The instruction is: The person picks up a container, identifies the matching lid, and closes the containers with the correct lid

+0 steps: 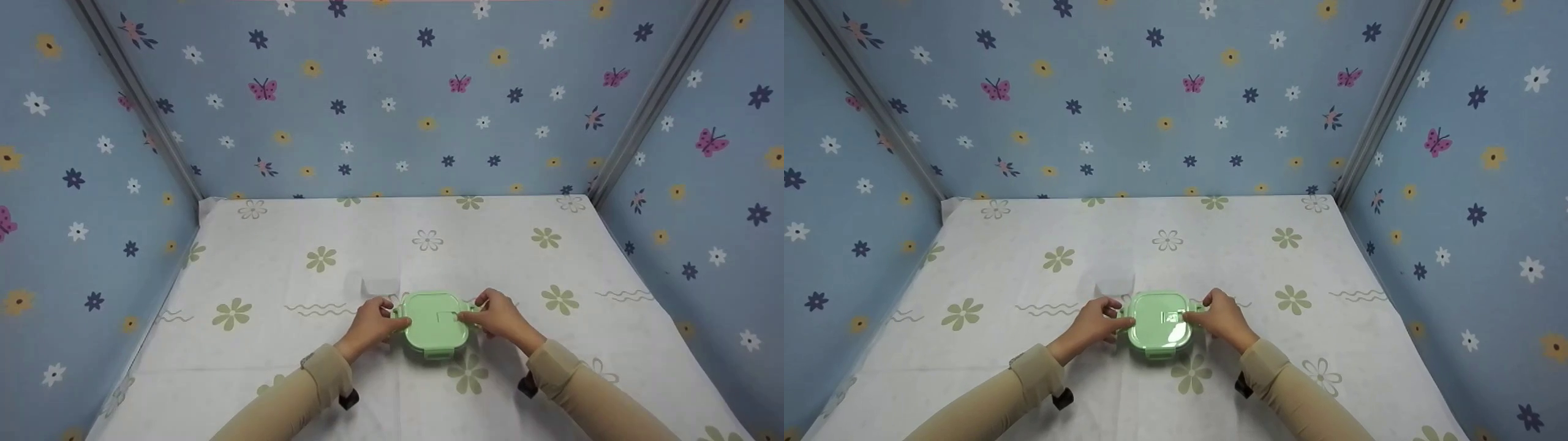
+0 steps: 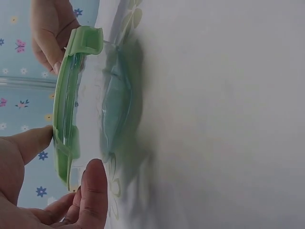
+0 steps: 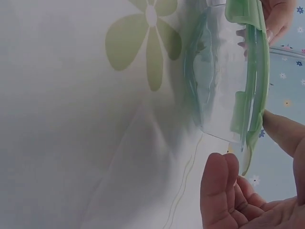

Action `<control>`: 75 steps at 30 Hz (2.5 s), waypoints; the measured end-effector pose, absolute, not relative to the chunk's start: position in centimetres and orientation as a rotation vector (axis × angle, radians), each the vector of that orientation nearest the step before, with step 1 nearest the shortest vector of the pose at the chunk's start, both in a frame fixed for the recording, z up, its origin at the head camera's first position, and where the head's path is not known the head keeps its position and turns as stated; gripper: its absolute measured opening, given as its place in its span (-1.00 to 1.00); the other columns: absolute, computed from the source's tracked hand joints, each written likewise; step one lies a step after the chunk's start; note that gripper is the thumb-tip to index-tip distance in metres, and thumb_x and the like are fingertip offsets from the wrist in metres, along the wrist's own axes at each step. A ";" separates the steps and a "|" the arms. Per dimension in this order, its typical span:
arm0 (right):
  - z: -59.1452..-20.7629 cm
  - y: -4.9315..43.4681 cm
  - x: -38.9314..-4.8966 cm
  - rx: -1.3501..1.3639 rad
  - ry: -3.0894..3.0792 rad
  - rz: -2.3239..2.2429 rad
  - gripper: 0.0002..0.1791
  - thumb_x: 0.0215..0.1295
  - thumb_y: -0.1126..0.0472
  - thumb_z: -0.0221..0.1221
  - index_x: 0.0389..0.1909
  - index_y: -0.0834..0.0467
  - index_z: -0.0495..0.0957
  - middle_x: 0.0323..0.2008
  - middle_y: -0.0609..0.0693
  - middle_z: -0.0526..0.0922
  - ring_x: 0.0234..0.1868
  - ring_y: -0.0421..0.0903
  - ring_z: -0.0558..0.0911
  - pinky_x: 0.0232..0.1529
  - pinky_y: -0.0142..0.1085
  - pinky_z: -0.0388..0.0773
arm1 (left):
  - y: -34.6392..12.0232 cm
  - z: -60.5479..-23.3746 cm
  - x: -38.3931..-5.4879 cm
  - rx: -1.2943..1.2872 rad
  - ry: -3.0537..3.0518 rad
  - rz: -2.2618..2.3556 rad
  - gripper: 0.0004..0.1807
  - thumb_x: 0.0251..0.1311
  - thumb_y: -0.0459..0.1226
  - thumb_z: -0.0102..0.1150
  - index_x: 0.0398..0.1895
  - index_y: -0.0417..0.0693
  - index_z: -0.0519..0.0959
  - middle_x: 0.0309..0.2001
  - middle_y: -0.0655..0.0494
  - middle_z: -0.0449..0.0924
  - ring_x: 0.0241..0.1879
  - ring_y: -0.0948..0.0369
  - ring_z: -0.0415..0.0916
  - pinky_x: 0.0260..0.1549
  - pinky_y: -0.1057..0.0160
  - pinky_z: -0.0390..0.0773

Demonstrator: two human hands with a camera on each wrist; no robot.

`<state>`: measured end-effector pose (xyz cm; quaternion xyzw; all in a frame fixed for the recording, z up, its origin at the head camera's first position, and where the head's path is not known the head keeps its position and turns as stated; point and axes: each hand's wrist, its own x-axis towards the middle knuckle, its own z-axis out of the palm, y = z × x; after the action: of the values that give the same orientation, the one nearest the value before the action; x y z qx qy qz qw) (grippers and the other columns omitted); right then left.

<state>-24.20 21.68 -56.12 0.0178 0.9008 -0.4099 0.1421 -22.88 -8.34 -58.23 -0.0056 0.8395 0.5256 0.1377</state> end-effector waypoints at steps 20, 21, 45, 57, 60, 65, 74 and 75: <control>-55.8 21.4 -24.5 0.043 2.637 -1.096 -0.51 0.34 0.00 0.58 -0.17 0.22 0.50 -0.39 0.00 0.52 -0.56 -0.15 0.50 -0.53 -0.33 0.46 | -8.2 -58.2 -22.9 -0.004 2.445 1.426 -0.40 0.26 -0.02 0.63 0.04 -0.20 0.48 -0.20 0.03 0.54 -0.41 0.20 0.59 -0.48 0.31 0.54; -55.8 21.4 -24.5 0.045 2.635 -1.098 -0.52 0.33 0.00 0.58 -0.18 0.22 0.51 -0.39 -0.01 0.52 -0.56 -0.15 0.50 -0.52 -0.33 0.46 | -8.2 -58.3 -23.0 0.004 2.439 1.433 -0.40 0.26 -0.03 0.63 0.04 -0.20 0.47 -0.20 0.03 0.55 -0.41 0.20 0.60 -0.48 0.31 0.55; -56.3 20.9 -25.2 0.033 2.546 -1.062 -0.58 0.43 -0.04 0.52 -0.39 0.10 0.52 -0.59 -0.08 0.53 -0.60 -0.17 0.52 -0.56 -0.36 0.53 | -7.7 -58.2 -24.6 0.047 2.224 1.535 -0.36 0.30 -0.23 0.57 0.36 -0.23 0.50 0.23 -0.24 0.54 0.06 0.06 0.56 0.03 0.14 0.69; -56.1 21.0 -25.6 -0.025 2.489 -1.083 -0.49 0.46 -0.01 0.50 -0.61 0.01 0.46 -0.72 -0.11 0.49 -0.67 -0.19 0.55 -0.53 -0.30 0.63 | -7.7 -58.4 -24.7 0.046 2.148 1.578 -0.43 0.33 -0.27 0.52 0.28 -0.15 0.44 0.00 -0.06 0.46 -0.17 0.15 0.54 -0.30 0.30 0.57; -56.1 21.1 -25.7 -0.036 2.476 -1.089 -0.53 0.45 0.01 0.50 -0.57 0.04 0.49 -0.70 -0.08 0.53 -0.67 -0.18 0.57 -0.53 -0.29 0.66 | -7.7 -58.6 -24.7 0.048 2.142 1.571 -0.43 0.35 -0.27 0.51 0.29 -0.15 0.43 0.00 -0.06 0.48 -0.19 0.16 0.56 -0.31 0.31 0.59; -56.0 21.2 -26.0 -0.011 2.464 -1.084 -0.62 0.41 0.04 0.52 -0.44 0.09 0.55 -0.65 -0.04 0.59 -0.64 -0.15 0.62 -0.52 -0.29 0.68 | -7.6 -58.6 -24.7 0.043 2.148 1.549 -0.41 0.35 -0.24 0.52 0.32 -0.13 0.42 0.09 -0.10 0.47 -0.17 0.15 0.55 -0.29 0.29 0.59; -56.1 21.2 -26.2 -0.002 2.449 -1.094 -0.66 0.36 0.06 0.53 -0.40 0.13 0.58 -0.63 -0.03 0.61 -0.63 -0.15 0.62 -0.53 -0.31 0.66 | -7.6 -58.5 -24.7 0.038 2.163 1.521 -0.42 0.36 -0.23 0.51 0.31 -0.13 0.43 0.05 -0.07 0.47 -0.16 0.15 0.54 -0.29 0.30 0.58; -56.1 21.2 -26.3 -0.004 2.446 -1.095 -0.66 0.36 0.07 0.53 -0.41 0.12 0.58 -0.64 -0.03 0.61 -0.64 -0.15 0.62 -0.54 -0.30 0.67 | -7.6 -58.4 -24.7 0.036 2.160 1.524 -0.42 0.36 -0.23 0.51 0.31 -0.13 0.42 0.06 -0.07 0.47 -0.17 0.15 0.55 -0.29 0.31 0.59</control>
<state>-26.28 21.19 -56.12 -0.0016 0.8885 -0.3978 0.2287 -24.69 -7.63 -58.44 0.0134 0.7918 0.5586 0.2465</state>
